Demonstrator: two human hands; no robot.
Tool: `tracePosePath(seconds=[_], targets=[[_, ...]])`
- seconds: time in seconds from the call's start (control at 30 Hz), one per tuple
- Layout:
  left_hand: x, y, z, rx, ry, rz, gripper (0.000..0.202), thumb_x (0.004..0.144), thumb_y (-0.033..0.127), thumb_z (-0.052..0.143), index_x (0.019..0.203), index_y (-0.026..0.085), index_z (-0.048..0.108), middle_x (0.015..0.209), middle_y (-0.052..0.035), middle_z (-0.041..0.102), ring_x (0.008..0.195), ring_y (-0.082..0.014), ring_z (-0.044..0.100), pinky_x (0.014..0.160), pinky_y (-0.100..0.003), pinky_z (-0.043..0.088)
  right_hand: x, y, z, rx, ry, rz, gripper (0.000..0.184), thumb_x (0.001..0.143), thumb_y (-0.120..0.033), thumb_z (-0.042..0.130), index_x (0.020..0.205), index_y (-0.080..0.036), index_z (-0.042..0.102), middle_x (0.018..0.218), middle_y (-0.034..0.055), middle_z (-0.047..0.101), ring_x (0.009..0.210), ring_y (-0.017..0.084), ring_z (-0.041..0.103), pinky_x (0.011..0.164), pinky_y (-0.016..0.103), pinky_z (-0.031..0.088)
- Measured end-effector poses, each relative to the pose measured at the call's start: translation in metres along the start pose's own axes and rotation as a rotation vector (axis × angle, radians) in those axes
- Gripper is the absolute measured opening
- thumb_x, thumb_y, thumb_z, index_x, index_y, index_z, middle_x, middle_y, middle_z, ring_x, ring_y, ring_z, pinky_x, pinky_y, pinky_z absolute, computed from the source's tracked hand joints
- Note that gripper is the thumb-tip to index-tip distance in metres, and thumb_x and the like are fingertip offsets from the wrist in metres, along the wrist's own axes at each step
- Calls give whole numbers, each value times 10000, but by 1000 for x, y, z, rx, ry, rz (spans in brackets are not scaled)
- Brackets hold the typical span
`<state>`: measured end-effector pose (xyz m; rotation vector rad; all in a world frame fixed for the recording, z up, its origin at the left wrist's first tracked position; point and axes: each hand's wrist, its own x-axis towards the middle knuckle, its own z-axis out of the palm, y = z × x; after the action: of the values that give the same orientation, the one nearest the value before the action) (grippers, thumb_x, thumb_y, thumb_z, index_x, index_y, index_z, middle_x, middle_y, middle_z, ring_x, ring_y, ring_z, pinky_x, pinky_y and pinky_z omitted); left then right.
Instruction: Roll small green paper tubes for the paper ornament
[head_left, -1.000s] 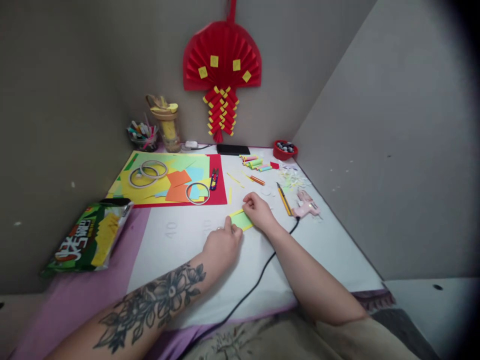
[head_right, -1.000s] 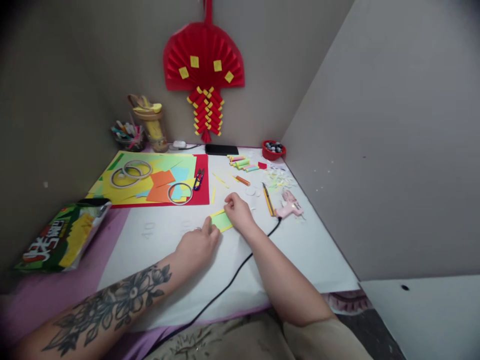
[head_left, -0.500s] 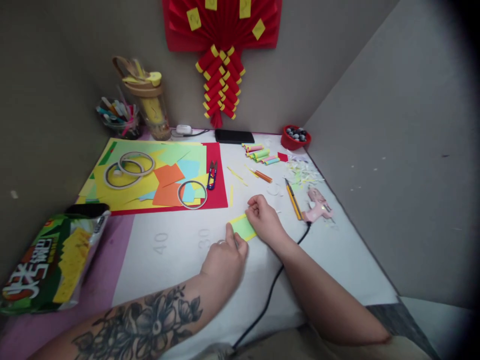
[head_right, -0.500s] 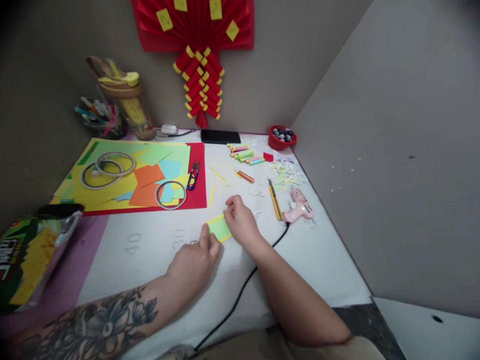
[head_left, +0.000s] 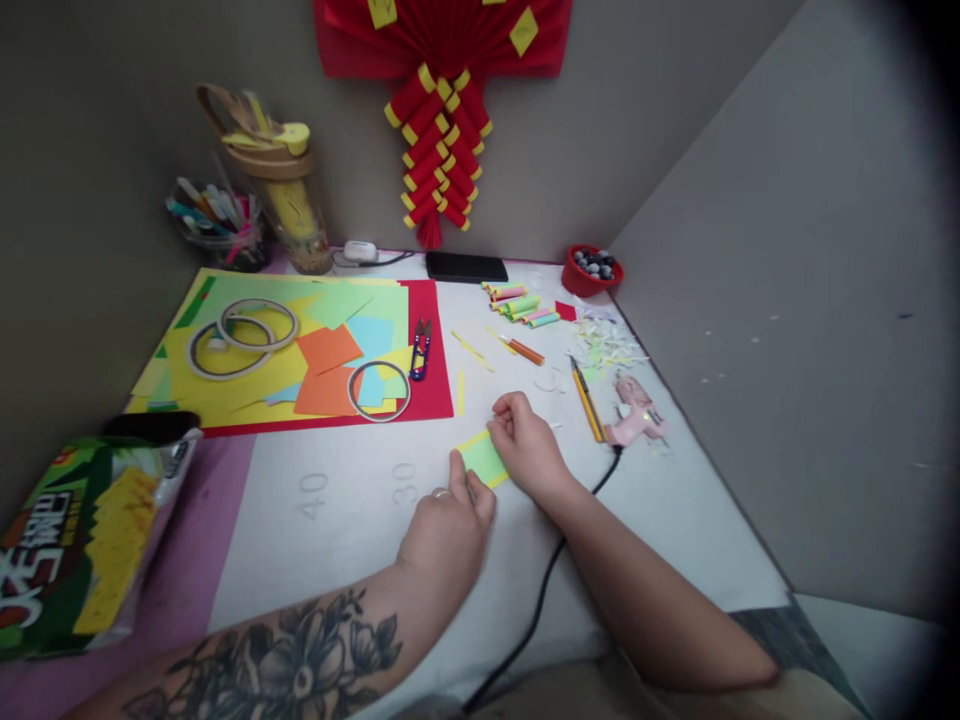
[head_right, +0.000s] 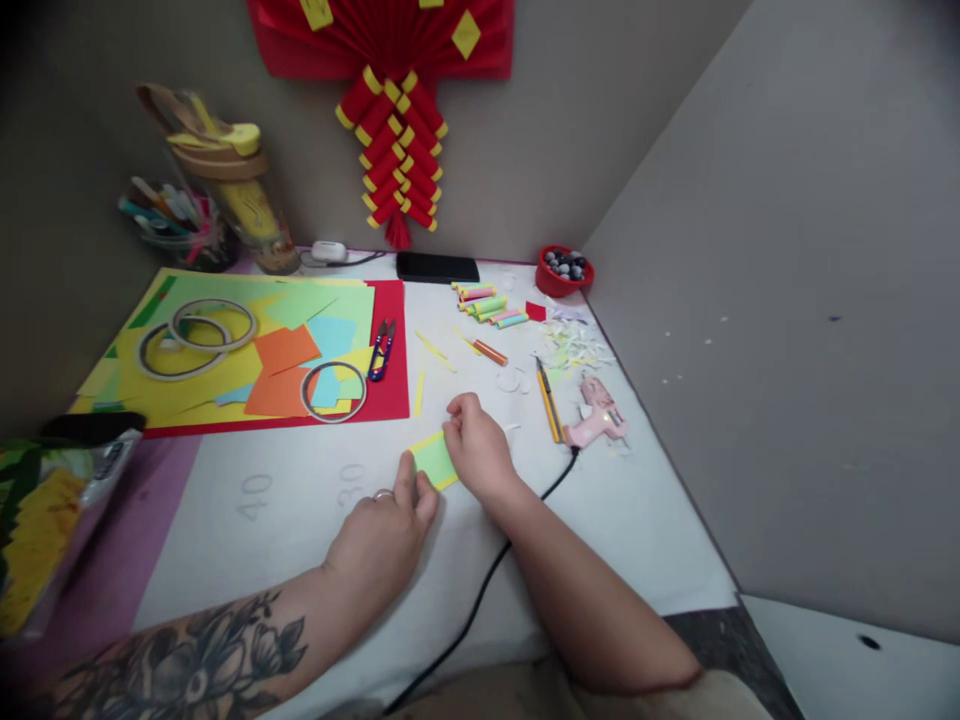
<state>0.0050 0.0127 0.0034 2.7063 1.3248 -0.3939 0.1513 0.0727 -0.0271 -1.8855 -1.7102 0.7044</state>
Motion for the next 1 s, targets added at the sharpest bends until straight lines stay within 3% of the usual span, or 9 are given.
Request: tracePosePath(seconds=[0.27,0.43,0.53,0.6,0.67,0.83,0.93,1.0], targets=[[0,0,-2,20,-4,5,454,798,76,433,1248,75,500,1304,-338,408,623,-203,647,497,-287,486,2,-4,0,-86,9,-3,149,781,-188,454,929,-203,471,704,0,560,632,162,531,578,264,384],[-2,-1,-5,7,-8,-12,451,798,74,428,1243,91,505,1316,-321,410,646,-201,650,519,-286,488,-3,4,0,-111,165,-227,193,787,-118,435,903,-175,579,892,79,537,819,188,526,730,316,435],[-1,-2,-4,-2,-20,-5,469,799,76,412,1261,99,490,1318,-316,413,651,-204,649,518,-285,481,-16,4,0,-210,23,-467,247,821,-159,469,953,-231,666,983,92,545,895,208,495,756,329,431],[0,-3,-3,-15,-20,-2,477,799,74,402,1268,104,484,1317,-315,416,650,-207,649,511,-286,474,-24,3,-1,-318,-86,-530,269,827,-233,522,1049,-283,665,1039,94,550,904,226,474,742,342,423],[0,-3,-2,-19,-14,-6,473,797,71,395,1259,104,489,1318,-318,413,651,-211,648,507,-291,471,-28,4,-4,-411,-120,-485,322,833,-271,528,1137,-301,631,1062,110,547,904,243,463,743,363,415],[-1,-3,-4,15,-20,-2,466,788,73,412,1247,104,490,1324,-319,407,652,-205,650,515,-289,473,-21,16,-13,-506,-56,-303,422,794,-127,495,1169,-273,622,1054,145,538,933,281,456,755,390,408],[0,-6,-5,5,-16,7,419,810,100,406,1219,100,498,1308,-322,424,649,-206,651,518,-297,472,-15,23,-18,-335,-13,-329,425,777,-76,451,1101,-263,654,1038,111,542,934,241,487,784,367,420],[3,-12,-5,-21,11,8,344,857,151,360,1151,99,532,1235,-297,499,645,-211,646,522,-311,470,-12,27,-27,-126,108,-332,416,790,-68,401,1084,-239,640,1011,82,550,931,200,516,810,340,428]])
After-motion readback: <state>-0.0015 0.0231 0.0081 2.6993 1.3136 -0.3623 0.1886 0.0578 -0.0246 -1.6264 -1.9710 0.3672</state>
